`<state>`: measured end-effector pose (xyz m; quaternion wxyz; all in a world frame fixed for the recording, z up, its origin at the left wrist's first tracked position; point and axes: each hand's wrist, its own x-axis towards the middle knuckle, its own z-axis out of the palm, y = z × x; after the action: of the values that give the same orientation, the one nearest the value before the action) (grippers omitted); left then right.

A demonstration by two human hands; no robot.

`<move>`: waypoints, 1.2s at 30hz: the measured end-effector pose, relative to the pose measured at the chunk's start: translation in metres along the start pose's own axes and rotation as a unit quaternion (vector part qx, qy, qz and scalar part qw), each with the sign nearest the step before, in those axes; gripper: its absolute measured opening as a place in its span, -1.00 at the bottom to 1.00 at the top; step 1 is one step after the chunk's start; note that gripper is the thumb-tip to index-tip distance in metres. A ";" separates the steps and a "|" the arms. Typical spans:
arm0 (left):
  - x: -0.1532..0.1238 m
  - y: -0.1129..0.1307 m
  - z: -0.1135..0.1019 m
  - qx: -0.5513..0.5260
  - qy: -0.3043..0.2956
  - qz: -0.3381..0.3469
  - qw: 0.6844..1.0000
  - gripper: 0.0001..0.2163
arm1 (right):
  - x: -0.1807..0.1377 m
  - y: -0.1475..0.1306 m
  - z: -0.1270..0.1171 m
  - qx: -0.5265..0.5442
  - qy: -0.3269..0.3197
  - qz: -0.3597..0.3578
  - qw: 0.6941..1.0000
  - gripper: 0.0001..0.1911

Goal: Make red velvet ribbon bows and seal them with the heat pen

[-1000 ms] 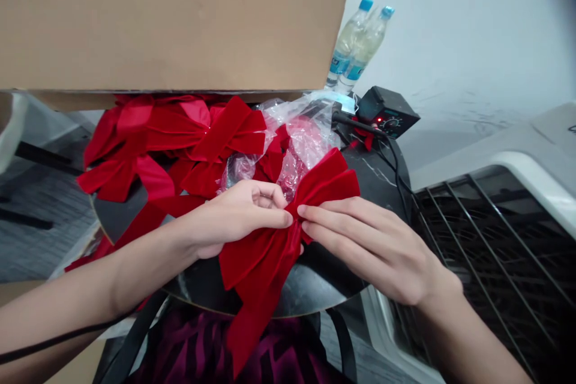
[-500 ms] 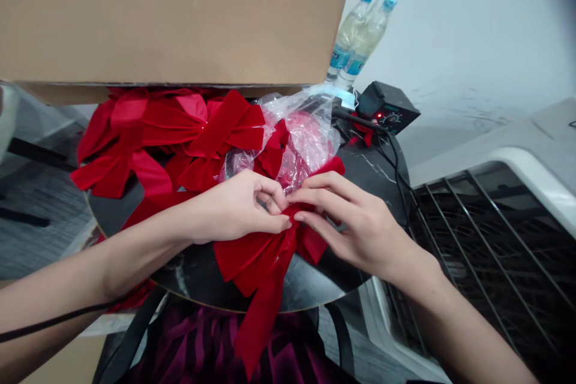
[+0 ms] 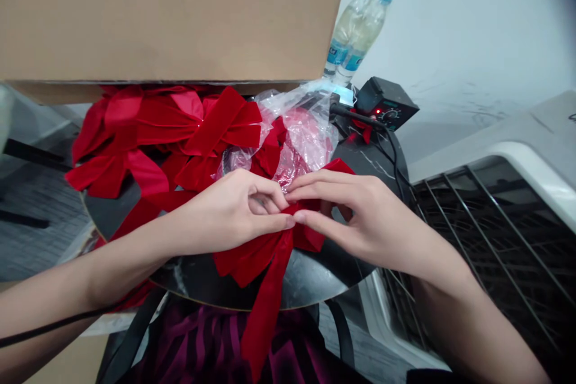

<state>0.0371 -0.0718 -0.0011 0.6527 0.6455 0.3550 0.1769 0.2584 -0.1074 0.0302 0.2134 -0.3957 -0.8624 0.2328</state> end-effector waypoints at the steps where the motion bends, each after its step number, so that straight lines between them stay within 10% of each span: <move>1: 0.000 0.001 0.000 -0.001 0.003 -0.004 1.000 -0.91 | 0.001 0.000 -0.001 -0.009 -0.007 0.000 1.000 -0.83; 8: 0.009 -0.005 0.001 0.003 0.012 -0.046 0.999 -0.84 | 0.010 0.003 -0.002 -0.004 -0.015 0.045 0.999 -0.91; 14: 0.016 -0.002 0.000 -0.088 0.082 -0.047 0.992 -0.77 | -0.018 -0.018 0.006 -0.083 0.209 0.048 0.973 -0.90; 21: 0.013 -0.001 0.007 -0.161 0.131 -0.045 0.977 -0.77 | -0.035 -0.007 0.050 -0.239 0.289 0.020 0.927 -0.75; 31: 0.004 -0.001 0.010 -0.307 0.071 -0.103 0.943 -0.85 | -0.043 0.020 0.024 -0.311 0.194 -0.176 0.914 -0.70; 36: 0.007 -0.006 0.012 -0.198 0.221 0.009 0.955 -0.83 | -0.032 0.000 0.042 -0.181 0.301 -0.028 0.936 -0.74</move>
<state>0.0485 -0.0761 -0.0095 0.6713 0.4515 0.4421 0.3875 0.2539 -0.1423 -0.0092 0.3945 -0.4548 -0.7959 -0.0632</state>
